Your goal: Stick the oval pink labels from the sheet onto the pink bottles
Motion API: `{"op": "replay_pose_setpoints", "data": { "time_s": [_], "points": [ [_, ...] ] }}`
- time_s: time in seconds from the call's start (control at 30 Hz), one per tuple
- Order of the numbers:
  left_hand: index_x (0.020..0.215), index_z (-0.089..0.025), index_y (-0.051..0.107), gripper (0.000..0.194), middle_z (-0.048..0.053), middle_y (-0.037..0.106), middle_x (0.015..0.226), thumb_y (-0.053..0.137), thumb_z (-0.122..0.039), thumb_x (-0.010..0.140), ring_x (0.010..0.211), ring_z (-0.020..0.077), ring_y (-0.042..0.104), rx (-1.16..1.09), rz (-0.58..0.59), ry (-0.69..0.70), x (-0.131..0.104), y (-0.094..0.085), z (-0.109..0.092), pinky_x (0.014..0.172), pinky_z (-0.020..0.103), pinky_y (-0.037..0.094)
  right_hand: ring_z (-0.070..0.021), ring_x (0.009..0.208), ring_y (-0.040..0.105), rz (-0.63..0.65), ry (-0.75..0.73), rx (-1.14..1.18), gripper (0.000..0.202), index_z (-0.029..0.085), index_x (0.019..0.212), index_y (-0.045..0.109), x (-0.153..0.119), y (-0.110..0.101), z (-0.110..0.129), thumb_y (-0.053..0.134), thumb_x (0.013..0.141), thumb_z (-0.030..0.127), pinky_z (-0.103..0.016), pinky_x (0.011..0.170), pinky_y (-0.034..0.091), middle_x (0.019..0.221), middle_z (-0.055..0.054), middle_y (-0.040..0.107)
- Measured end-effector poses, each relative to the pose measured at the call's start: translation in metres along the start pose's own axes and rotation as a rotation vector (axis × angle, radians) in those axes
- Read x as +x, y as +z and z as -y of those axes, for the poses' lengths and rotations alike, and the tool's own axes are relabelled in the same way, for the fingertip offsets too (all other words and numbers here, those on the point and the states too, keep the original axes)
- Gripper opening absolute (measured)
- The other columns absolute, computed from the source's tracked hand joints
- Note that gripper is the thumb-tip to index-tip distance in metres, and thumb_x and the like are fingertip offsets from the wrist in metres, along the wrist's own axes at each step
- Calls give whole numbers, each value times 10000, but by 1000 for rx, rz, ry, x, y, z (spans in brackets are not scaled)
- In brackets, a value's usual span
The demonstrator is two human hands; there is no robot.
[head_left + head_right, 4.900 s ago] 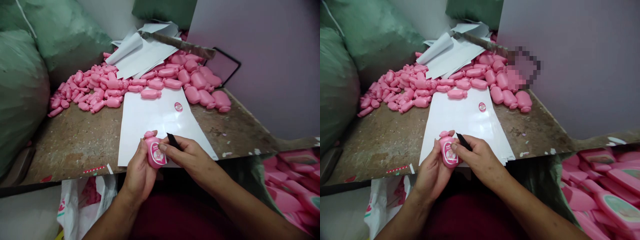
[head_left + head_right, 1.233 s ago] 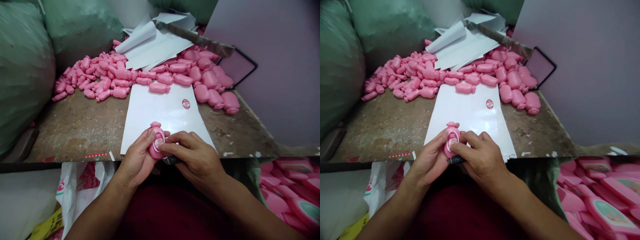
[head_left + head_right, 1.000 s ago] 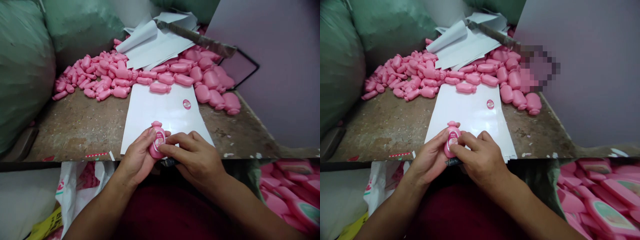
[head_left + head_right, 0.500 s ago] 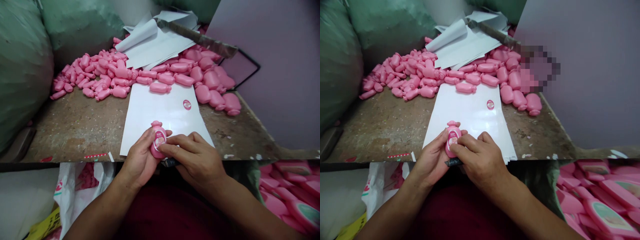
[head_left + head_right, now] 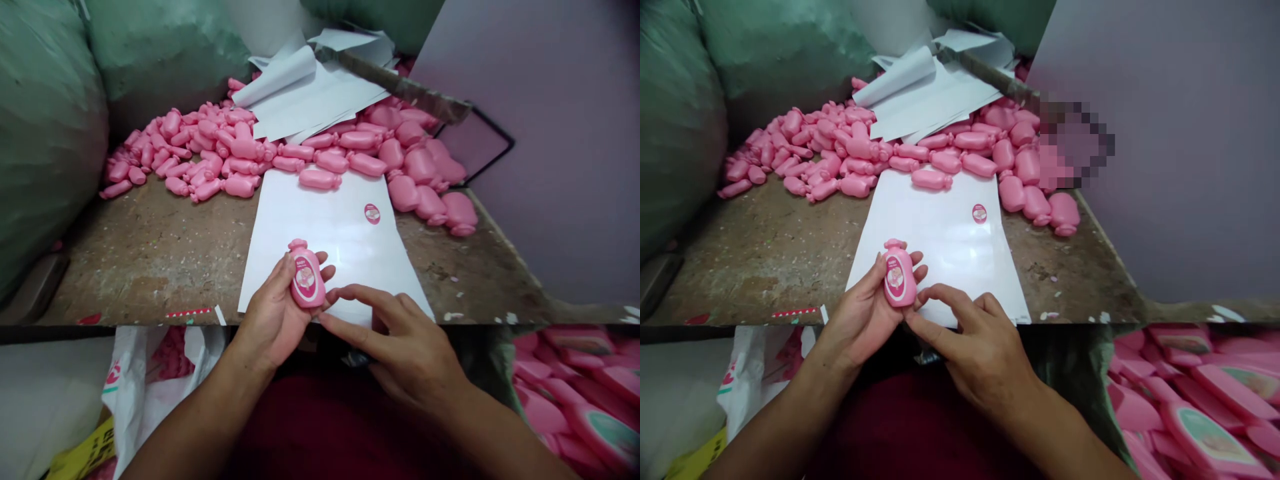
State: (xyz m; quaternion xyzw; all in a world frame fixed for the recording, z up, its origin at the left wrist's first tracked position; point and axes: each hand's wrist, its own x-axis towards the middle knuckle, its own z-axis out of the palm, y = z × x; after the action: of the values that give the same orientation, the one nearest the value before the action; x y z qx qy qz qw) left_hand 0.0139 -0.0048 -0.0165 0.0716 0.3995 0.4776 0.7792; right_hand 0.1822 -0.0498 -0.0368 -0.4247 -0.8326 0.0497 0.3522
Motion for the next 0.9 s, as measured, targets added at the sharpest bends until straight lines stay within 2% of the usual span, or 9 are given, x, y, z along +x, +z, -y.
{"op": "replay_pose_setpoints", "data": {
  "time_s": [0.1, 0.2, 0.3, 0.4, 0.47, 0.6, 0.67, 0.8, 0.9],
  "points": [
    [1147, -229, 603, 205, 69, 688, 1128, 606, -265, 946, 968, 187, 678, 45, 68, -13, -4, -2, -1, 814, 325, 556, -145, 757, 647, -52, 212, 222, 320, 249, 1064, 744, 1, -4, -6, 543, 900, 62, -275, 667, 522, 1018, -64, 706],
    [1153, -225, 605, 365, 51, 686, 1084, 709, -107, 824, 973, 173, 673, 164, 146, -25, -12, -3, 1, 826, 290, 549, -171, 777, 687, -77, 477, 473, 168, 243, 1038, 736, 14, -6, -9, 628, 913, 215, -292, 679, 562, 889, -34, 726],
    [1229, -251, 568, 551, 16, 671, 1014, 723, -27, 750, 894, 128, 654, 282, 176, -36, -19, -4, 4, 812, 256, 531, -189, 825, 703, -43, 660, 640, 277, 230, 1102, 717, 27, -5, -6, 720, 840, 320, -319, 707, 587, 995, -47, 751],
    [1273, -273, 527, 664, 0, 651, 1011, 734, -12, 699, 833, 98, 625, 345, 207, -30, -23, -4, 6, 776, 230, 508, -215, 995, 693, 30, 665, 696, 496, 257, 1224, 671, 31, 0, -1, 792, 746, 311, -348, 802, 589, 1143, -57, 730],
    [1284, -283, 508, 709, -5, 643, 995, 734, -8, 672, 817, 100, 620, 358, 249, -40, -25, -3, 6, 760, 231, 501, -201, 965, 693, 49, 649, 754, 534, 271, 1258, 639, 29, 2, 0, 788, 746, 287, -326, 761, 587, 1129, -51, 728],
    [1256, -293, 530, 696, 11, 633, 1094, 735, 0, 659, 799, 109, 636, 362, 298, -102, -26, -2, 5, 755, 264, 519, -126, 649, 651, 31, 704, 912, 354, 230, 1150, 637, 29, 4, -2, 729, 816, 303, -247, 546, 536, 963, -26, 729],
    [1238, -300, 545, 685, 20, 613, 1190, 745, 0, 655, 851, 134, 657, 360, 282, -117, -25, -3, 7, 787, 298, 535, -126, 632, 642, 16, 715, 942, 255, 214, 1073, 643, 30, 4, -3, 683, 854, 339, -246, 541, 531, 885, -14, 716],
    [1285, -308, 550, 701, 17, 626, 1183, 757, -15, 683, 955, 144, 643, 429, 254, -42, -22, -8, 13, 870, 291, 515, -189, 864, 686, -2, 684, 748, 277, 219, 1033, 642, 33, 6, -1, 710, 810, 368, -304, 705, 556, 950, -32, 709],
    [1297, -282, 564, 651, 25, 644, 1140, 761, -52, 720, 977, 144, 634, 467, 265, 5, -21, -10, 15, 859, 259, 515, -191, 805, 674, 34, 700, 601, 318, 223, 1055, 619, 35, 9, -2, 728, 783, 347, -316, 689, 537, 911, -20, 700]
  ]
}}
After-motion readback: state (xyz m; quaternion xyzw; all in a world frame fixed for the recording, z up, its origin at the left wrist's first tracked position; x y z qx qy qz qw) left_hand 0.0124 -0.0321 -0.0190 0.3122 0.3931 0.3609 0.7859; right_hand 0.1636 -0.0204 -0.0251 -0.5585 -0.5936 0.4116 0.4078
